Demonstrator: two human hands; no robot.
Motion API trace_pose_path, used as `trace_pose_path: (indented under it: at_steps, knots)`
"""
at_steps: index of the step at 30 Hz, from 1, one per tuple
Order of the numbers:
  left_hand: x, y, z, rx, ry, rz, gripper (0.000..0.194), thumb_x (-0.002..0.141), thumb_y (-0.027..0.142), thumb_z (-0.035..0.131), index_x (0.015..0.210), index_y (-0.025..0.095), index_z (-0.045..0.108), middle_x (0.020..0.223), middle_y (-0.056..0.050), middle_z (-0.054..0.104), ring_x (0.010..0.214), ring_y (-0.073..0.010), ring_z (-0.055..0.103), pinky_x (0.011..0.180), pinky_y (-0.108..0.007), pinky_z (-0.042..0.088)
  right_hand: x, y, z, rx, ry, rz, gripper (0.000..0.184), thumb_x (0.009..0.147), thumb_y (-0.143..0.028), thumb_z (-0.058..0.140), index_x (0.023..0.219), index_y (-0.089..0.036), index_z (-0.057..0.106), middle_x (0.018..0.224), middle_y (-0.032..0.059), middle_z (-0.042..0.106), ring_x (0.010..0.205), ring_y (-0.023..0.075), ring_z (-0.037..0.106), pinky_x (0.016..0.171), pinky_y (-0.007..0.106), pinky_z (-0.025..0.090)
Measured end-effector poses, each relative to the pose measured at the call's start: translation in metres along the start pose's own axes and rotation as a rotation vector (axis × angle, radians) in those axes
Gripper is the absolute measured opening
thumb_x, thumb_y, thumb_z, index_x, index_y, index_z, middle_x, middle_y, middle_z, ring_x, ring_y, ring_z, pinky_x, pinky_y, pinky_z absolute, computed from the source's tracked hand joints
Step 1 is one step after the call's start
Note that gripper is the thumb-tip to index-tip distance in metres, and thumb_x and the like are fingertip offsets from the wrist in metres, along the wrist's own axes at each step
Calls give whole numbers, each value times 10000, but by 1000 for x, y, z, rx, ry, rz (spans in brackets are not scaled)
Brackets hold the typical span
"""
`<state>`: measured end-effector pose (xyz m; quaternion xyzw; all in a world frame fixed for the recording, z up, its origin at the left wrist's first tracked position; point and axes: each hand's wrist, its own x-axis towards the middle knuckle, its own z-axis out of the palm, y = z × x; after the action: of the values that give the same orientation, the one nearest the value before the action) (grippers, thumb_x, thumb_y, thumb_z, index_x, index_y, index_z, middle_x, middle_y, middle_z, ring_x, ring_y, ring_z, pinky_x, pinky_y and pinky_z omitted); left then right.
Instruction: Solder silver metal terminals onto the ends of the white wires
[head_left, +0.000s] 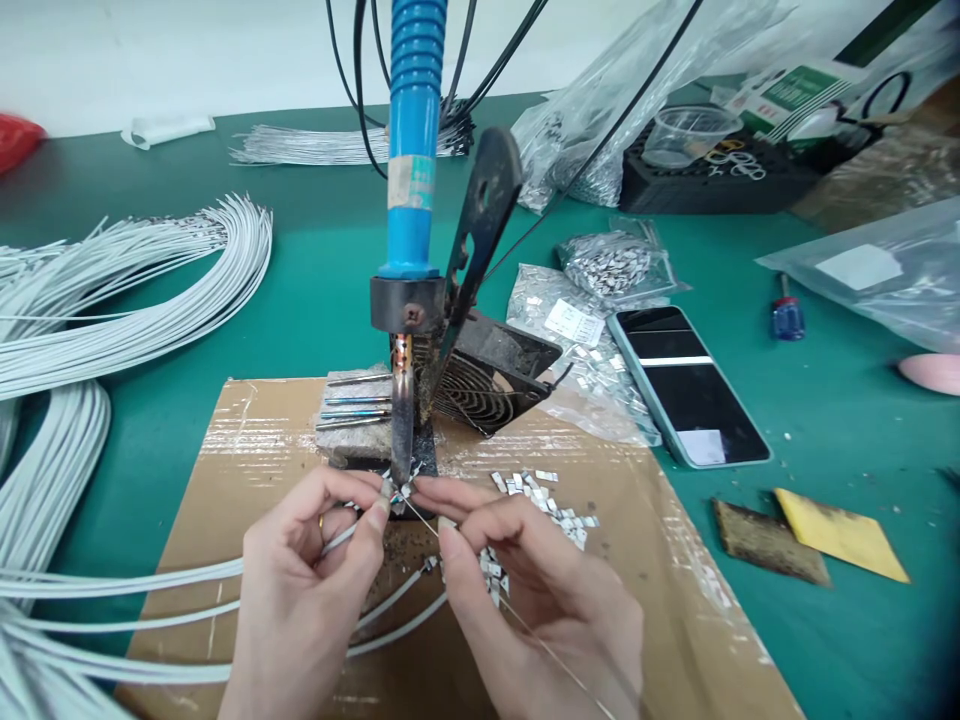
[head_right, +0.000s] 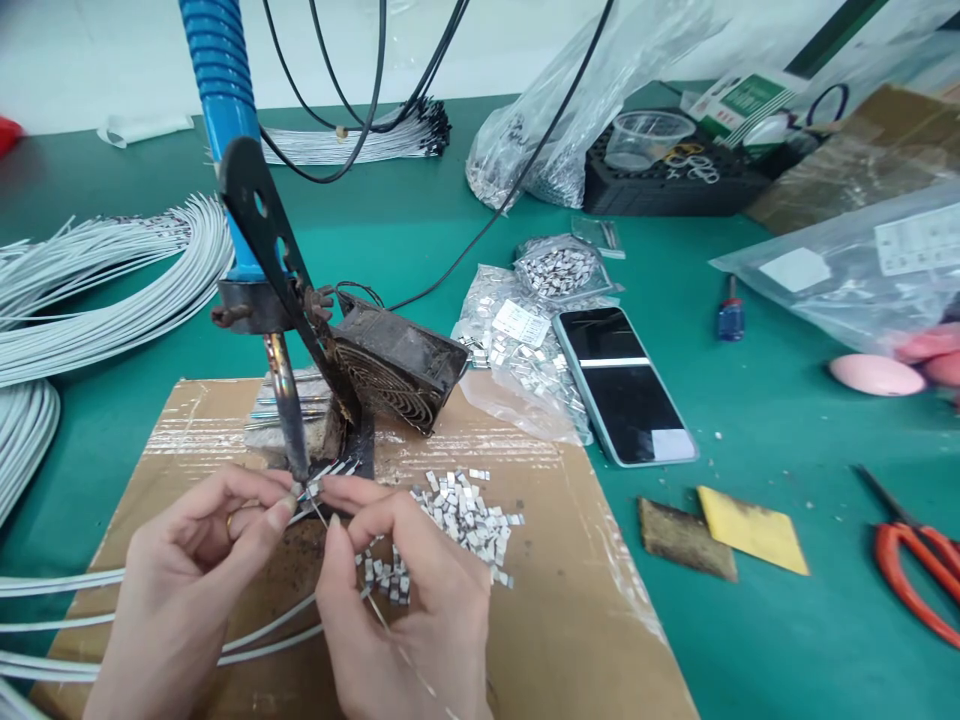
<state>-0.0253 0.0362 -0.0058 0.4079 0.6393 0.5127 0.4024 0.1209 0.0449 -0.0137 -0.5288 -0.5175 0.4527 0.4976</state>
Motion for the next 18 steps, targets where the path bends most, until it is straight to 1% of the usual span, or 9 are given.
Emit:
trace_pose_path:
  at_steps: [4, 6, 8, 11, 13, 16, 18]
  knots:
    - [0, -4, 0, 17, 5, 6, 131, 863, 123, 752, 775, 219, 764, 893, -2, 813, 732, -110, 787, 684, -112, 595, -1, 0, 0, 2, 14, -1, 220, 949, -204, 665, 737, -251, 632, 1073, 64, 849, 1019, 232, 811, 911, 335, 623]
    - [-2, -4, 1, 26, 5, -12, 106, 838, 135, 774, 766, 211, 763, 896, -18, 819, 742, -124, 787, 686, -124, 600, -2, 1, 0, 7, 8, -2, 226, 949, -204, 668, 733, -250, 622, 1060, 55, 846, 1015, 226, 808, 906, 321, 614]
    - [-7, -1, 6, 10, 48, -63, 94, 814, 161, 791, 743, 203, 747, 900, -34, 821, 732, -131, 776, 682, -137, 603, -3, 2, -1, 12, 11, 0, 226, 958, -222, 668, 741, -255, 617, 1048, 27, 840, 1011, 203, 801, 896, 285, 598]
    - [-19, 6, 15, -33, 156, -148, 111, 809, 220, 793, 726, 203, 722, 900, -34, 808, 696, -122, 754, 644, -132, 586, -2, 6, -5, -63, 72, 34, 96, 1007, -309, 642, 922, -284, 678, 975, -14, 819, 899, 160, 785, 813, 238, 578]
    - [-28, 7, 19, -27, 197, -164, 120, 812, 256, 795, 732, 208, 719, 887, -25, 799, 672, -114, 741, 643, -133, 585, -1, 8, -9, -182, 36, -12, 152, 1043, -325, 585, 956, -282, 702, 861, -22, 778, 773, 154, 739, 743, 251, 553]
    - [-42, 1, 20, 24, 182, -157, 139, 828, 300, 799, 754, 210, 723, 881, -38, 801, 685, -134, 749, 647, -153, 593, -1, 10, -12, -269, -92, -174, 254, 1031, -243, 582, 796, -244, 677, 723, -28, 681, 677, 146, 640, 686, 265, 503]
    - [-52, -6, 16, 62, 146, -142, 164, 845, 336, 802, 777, 206, 728, 881, -52, 802, 684, -147, 757, 623, -160, 583, -3, 11, -13, -247, -118, -199, 260, 1006, -211, 614, 748, -232, 644, 679, -37, 637, 647, 136, 596, 645, 257, 477]
